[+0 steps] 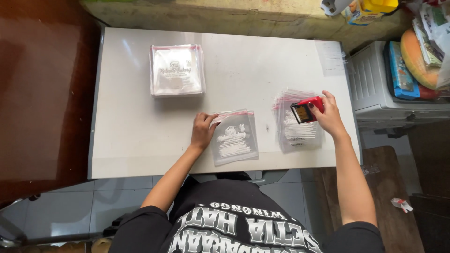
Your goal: The person stamps a sequence of plastic bags by hand using a red ink stamp on a white table.
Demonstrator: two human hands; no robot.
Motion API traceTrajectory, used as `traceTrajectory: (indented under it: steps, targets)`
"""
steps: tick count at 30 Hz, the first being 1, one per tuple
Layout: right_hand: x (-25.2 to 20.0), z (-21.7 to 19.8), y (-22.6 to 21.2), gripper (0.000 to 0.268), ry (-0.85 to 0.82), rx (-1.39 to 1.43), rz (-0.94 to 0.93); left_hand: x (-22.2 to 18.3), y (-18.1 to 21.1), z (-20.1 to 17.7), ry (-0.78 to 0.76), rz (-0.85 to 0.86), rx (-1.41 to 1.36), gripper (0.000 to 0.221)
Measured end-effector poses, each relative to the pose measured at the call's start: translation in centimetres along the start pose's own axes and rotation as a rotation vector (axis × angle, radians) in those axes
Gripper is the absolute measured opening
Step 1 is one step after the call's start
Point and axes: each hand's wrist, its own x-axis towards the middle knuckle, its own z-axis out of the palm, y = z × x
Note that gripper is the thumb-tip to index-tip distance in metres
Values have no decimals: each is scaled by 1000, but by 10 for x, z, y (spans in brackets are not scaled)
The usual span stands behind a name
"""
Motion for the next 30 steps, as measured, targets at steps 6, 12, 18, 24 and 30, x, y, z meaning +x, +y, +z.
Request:
traceTrajectory:
  steps: [6,12,18,24,30]
  targets:
    - [-12,23,-54,34,5,120,-260,8,14,-22,2,-99,-300,21]
    - [-27,46,-104,32,-116,203,-382,5,9,-17,13,-54,-122,15]
    - [-45,64,-128,33,-193,244,-469,8,28,-30,-4,110,364,48]
    - [-53,70,-125,35,-219,260,-480,6,27,-21,-12,141,130,40]
    - [-63,69,-130,40,-217,271,-484,15,29,-20,-5,-27,-233,24]
